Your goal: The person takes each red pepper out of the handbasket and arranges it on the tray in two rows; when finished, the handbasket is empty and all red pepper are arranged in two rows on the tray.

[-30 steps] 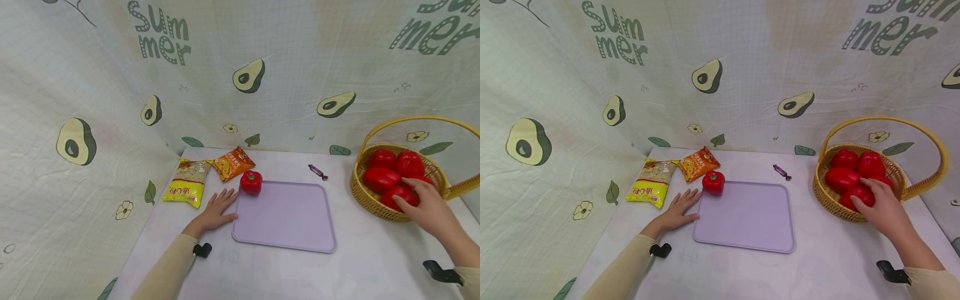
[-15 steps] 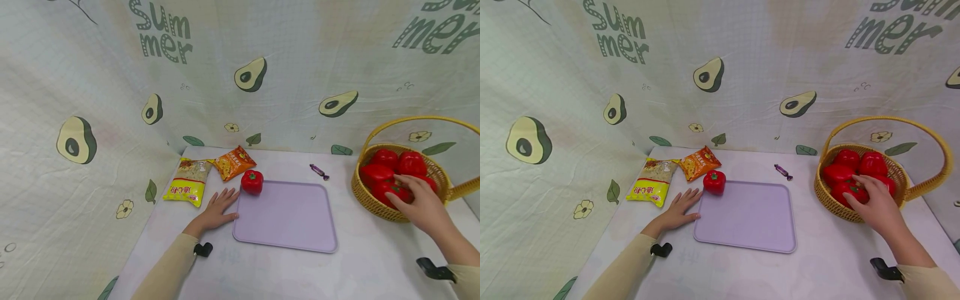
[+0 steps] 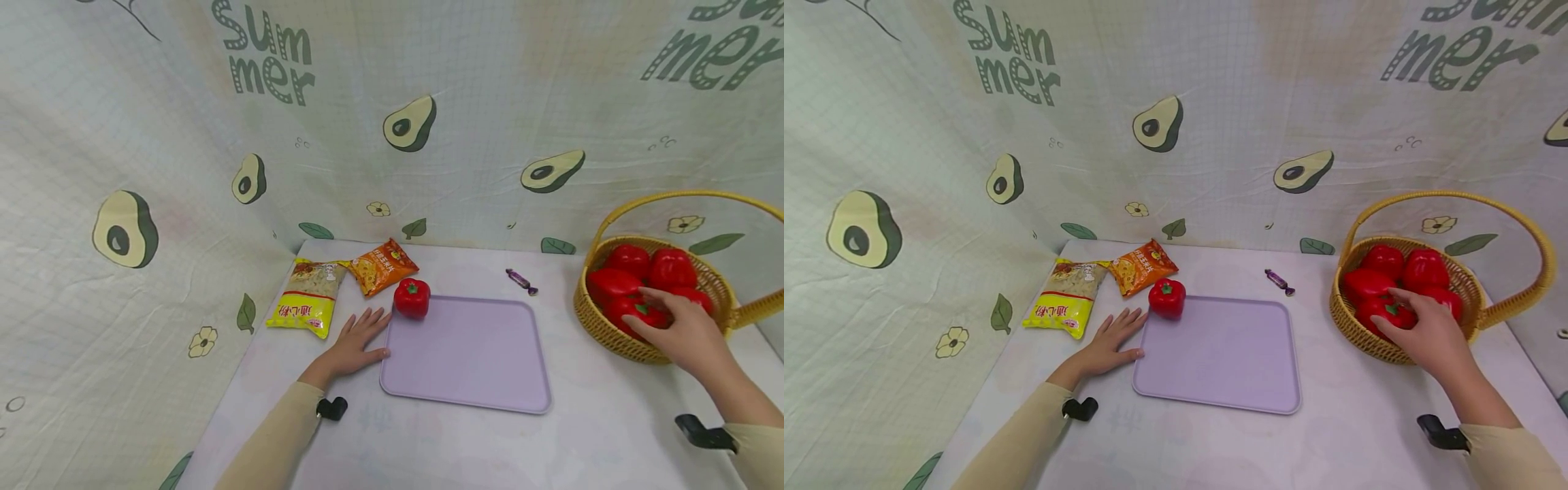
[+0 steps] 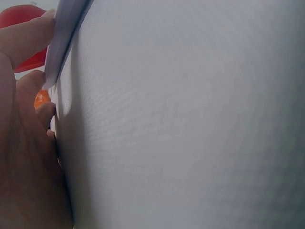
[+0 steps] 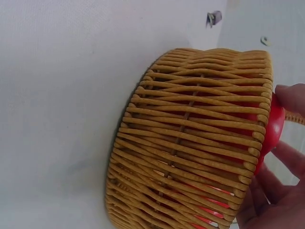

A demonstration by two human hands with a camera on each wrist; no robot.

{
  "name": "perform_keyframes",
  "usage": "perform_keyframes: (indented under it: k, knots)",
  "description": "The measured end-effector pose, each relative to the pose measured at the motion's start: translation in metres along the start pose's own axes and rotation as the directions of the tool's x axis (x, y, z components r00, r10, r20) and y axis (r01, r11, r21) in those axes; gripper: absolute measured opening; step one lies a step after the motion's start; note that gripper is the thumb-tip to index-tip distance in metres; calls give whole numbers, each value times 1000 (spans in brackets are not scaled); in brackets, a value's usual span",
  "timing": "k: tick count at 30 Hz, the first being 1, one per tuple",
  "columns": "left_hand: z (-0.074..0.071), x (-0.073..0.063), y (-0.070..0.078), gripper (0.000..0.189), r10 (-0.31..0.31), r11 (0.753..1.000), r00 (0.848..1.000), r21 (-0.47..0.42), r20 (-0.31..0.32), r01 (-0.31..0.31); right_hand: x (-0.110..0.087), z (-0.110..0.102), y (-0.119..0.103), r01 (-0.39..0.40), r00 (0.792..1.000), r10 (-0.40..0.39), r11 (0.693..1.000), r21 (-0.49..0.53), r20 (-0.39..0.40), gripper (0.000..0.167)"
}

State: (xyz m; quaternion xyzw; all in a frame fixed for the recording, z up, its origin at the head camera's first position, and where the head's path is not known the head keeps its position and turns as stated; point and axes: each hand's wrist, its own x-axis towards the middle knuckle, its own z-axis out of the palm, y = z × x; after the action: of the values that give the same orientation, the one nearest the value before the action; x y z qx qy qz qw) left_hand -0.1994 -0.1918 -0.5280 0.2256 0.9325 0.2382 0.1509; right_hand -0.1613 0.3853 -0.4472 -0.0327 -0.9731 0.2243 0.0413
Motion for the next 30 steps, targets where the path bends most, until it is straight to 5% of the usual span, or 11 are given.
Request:
perform_keyframes:
  k: [30]
  knots:
    - [0,2,0,79,6,1000,1000,-1,-1,-6,4,2,7,-60,985,52,997,45,162,92]
